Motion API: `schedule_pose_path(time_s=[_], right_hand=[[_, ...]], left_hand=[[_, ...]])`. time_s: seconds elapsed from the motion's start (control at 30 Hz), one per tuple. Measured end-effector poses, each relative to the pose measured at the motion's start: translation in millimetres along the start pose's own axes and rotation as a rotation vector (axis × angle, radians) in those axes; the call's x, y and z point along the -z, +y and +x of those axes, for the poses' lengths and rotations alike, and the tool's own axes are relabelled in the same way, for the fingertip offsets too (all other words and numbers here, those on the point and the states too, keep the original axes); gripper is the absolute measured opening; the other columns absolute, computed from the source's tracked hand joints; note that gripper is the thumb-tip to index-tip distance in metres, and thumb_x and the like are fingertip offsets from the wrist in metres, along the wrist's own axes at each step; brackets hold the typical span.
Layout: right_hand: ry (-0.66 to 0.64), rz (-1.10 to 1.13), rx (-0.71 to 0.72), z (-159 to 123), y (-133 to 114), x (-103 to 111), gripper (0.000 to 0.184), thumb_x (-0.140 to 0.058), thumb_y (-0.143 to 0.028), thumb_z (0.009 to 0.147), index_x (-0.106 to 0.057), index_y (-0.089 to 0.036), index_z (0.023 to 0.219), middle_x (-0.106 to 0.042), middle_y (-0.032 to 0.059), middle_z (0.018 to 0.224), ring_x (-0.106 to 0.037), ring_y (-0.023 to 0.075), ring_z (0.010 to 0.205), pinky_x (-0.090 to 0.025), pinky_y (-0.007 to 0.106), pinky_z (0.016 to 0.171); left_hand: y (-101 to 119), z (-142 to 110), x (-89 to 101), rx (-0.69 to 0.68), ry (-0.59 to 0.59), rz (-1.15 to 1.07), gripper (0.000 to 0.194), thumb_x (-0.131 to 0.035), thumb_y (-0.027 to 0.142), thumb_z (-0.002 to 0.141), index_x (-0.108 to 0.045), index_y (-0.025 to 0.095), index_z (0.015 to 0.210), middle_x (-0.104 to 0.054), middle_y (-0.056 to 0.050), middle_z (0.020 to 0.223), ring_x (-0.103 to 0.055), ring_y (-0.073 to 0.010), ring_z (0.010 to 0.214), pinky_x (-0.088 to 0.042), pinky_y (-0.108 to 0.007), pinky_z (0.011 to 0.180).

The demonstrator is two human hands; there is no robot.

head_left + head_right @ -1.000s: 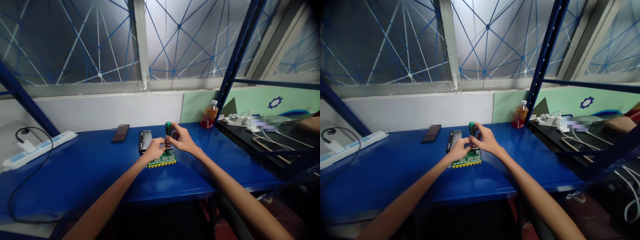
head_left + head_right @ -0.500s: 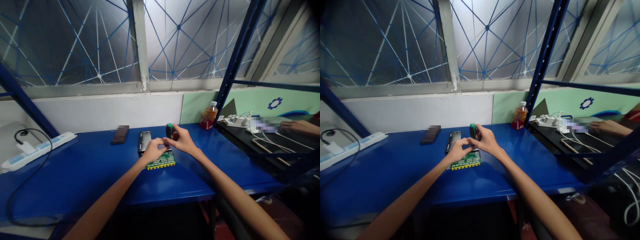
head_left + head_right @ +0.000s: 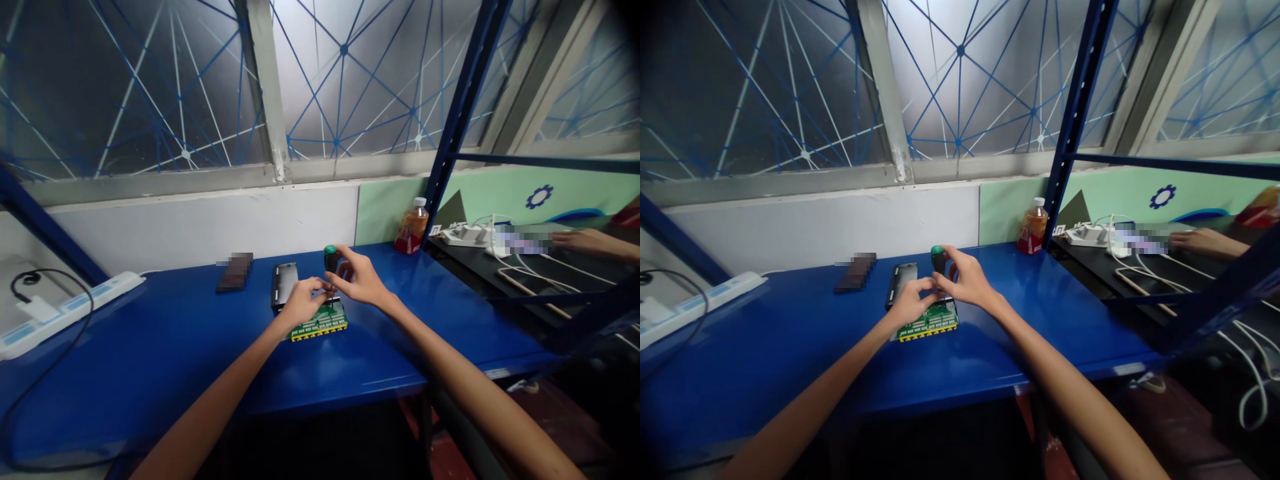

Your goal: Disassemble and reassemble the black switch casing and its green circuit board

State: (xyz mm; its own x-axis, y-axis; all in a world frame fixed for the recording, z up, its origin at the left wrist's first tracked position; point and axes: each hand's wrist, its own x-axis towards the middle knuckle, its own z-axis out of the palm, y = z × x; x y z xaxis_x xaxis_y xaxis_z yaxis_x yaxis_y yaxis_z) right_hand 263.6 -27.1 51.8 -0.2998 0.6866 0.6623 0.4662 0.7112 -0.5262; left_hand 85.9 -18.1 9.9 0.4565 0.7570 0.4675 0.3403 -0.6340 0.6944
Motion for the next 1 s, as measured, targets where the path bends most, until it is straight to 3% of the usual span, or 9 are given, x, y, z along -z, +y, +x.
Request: schedule_pose_path(time_s=[0.27,0.57,0.73,0.87,1.0], right_hand=[[0.022,-0.007,-0.039,-0.4,7.1,-5.3,0.049,-0.064,-0.039,0.078,-0.049,-0.019,0.121,-0.063,0.0030,0.089,-0.059,0.0111,0.057,-0.044,0.025,0.053],[0.038,0.001,-0.015,0.6,1.7,-4.5,0.047,-0.064,-0.042,0.078,-0.051,-0.019,0.117,-0.062,0.0030,0.089,-0.055,0.0098,0.054,-0.042,0.025,0.052],[-0.025,0.050,-0.018,-0.7,-2.2,-2.8,0.042,-0.059,-0.034,0.080,-0.050,-0.018,0.118,-0.058,-0.0022,0.069,-0.052,0.0105,0.050,-0.041,0.025,0.050],[-0.014,0.088,-0.006,-1.0,-0.5,-3.8,0.039,-0.056,-0.026,0.079,-0.049,-0.020,0.117,-0.061,0.0007,0.085,-0.054,0.0087,0.051,-0.042,0.024,0.050],[0.029,0.075,-0.014,-0.5,3.5,-6.5,0.043,-0.060,-0.027,0.077,-0.049,-0.019,0.118,-0.059,0.0010,0.088,-0.055,0.0078,0.050,-0.043,0.024,0.050]], left_hand=[[-1.0,-2.1,-3.2,0.005,0.036,0.029,0.010,-0.070,0.020,0.078,-0.075,0.015,0.085,-0.074,-0.007,0.091,-0.067,-0.0222,0.088,-0.049,-0.032,0.084],[3.1,0.2,-4.7,-0.004,0.060,0.040,0.010,-0.066,0.011,0.078,-0.075,0.013,0.083,-0.075,-0.007,0.090,-0.068,-0.0210,0.087,-0.048,-0.030,0.084],[3.4,0.4,-4.9,0.016,0.020,0.062,0.011,-0.064,0.012,0.079,-0.075,0.014,0.083,-0.075,-0.007,0.087,-0.068,-0.0215,0.084,-0.049,-0.030,0.079],[1.9,-0.4,-4.3,0.004,0.022,0.068,0.012,-0.064,0.014,0.080,-0.075,0.014,0.085,-0.075,-0.007,0.090,-0.068,-0.0217,0.084,-0.049,-0.030,0.079],[2.7,-1.4,-4.0,0.000,0.032,0.094,0.012,-0.065,0.017,0.080,-0.074,0.014,0.086,-0.075,-0.007,0.089,-0.068,-0.0212,0.084,-0.050,-0.030,0.079]])
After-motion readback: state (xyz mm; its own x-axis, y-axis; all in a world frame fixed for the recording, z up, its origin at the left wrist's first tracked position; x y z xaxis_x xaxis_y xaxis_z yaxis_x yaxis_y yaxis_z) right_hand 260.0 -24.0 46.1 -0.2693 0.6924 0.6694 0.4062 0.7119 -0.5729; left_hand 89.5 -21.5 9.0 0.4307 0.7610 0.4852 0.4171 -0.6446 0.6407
